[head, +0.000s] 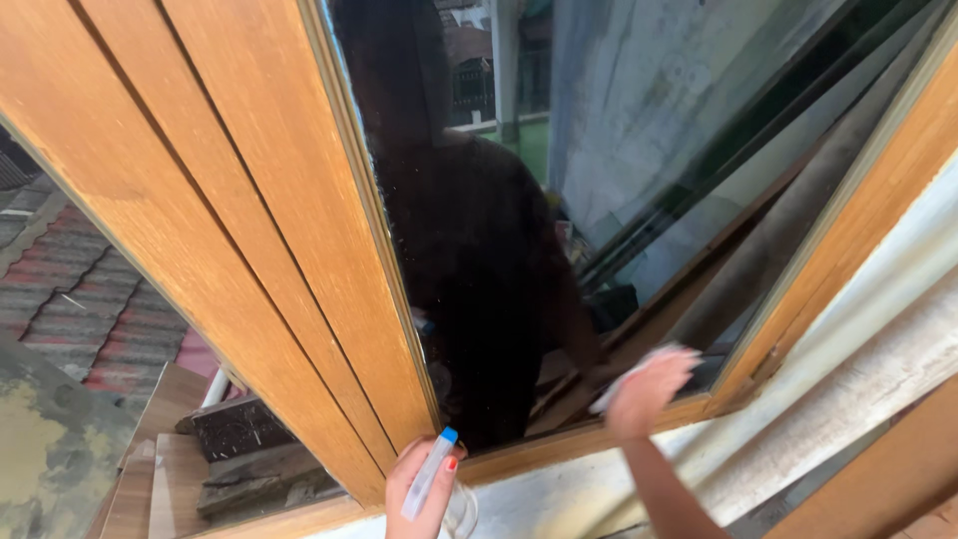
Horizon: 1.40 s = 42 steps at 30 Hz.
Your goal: The person sprays a window with a cleaning solution and wipes it with a white cloth. They repeatedly spray and wipe different sections of the glass pane, moving the cloth in circular and vertical motions to clean the surface.
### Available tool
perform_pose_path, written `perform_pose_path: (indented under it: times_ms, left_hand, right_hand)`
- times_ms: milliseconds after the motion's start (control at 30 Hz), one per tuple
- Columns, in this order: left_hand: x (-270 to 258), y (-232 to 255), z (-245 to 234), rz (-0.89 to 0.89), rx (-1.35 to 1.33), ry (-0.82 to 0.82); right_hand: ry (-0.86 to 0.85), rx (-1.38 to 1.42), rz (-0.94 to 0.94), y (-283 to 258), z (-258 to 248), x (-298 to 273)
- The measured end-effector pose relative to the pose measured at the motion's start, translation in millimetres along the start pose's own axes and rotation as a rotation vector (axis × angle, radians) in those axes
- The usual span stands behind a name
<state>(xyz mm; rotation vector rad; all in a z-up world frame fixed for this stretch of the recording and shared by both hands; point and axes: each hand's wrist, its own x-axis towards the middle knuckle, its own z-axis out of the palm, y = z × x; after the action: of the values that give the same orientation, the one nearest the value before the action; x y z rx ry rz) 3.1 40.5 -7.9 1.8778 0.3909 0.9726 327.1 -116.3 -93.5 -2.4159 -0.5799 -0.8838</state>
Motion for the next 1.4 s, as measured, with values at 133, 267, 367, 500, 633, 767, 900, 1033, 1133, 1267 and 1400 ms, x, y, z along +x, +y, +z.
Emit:
perform_pose_path:
  times_ms: [133,267,367,500,633,767,900,1033,1133,1267,1400]
  left_hand:
    - [-2.6,-5.9,-3.6,-0.011,-0.027,0.016]
    - [-0.5,-10.8,-3.0,-0.045,-0.007,0.014]
    - [7.3,-12.5,0.7,-0.059,-0.014,0.009]
    - [18.8,-8.0,9.1,-0.025,-0.017,-0.009]
    - [15.5,-6.5,15.7,-0.082,-0.016,-0.023]
    - [8.8,-8.1,8.5,-0.008,-0.001,-0.017]
    - [0.4,-13.1,-3.5,0.079,0.031,0.008]
    - [1.6,-10.9,-1.1,0.054,0.030,0.026]
    - [2.3,-1.9,3.2,-0.028,0.044,0.013]
    - [10.3,9.5,11.2,0.007,-0.031,-0.012]
    - [8.6,15.5,13.0,-0.005,-0.004,-0.033]
  right_hand:
    - [0.579,0.498,0.273,-8.6,-66.6,120.9]
    - [0.616,1.073,0.365,-60.2,-147.3,227.5]
    - [0.504,0.720,0.171,-118.9,-152.0,223.1]
    - [0.355,0.288,-0.442,-128.2,-102.2,123.8]
    - [0.350,0.358,-0.480,-74.0,-32.0,36.1]
    - [0.365,0.340,-0.131,-16.6,-12.7,28.1]
    - [0.502,0.449,0.153,-1.5,-60.6,126.0]
    - [0.671,0.607,0.082,-39.5,-150.2,252.8]
    - [0.374,0.396,0.140,-96.8,-184.7,274.1]
    - [0.330,0.234,-0.435,-135.0,-170.2,206.3]
    - [0.371,0.238,-0.710,-103.3,-110.4,105.3]
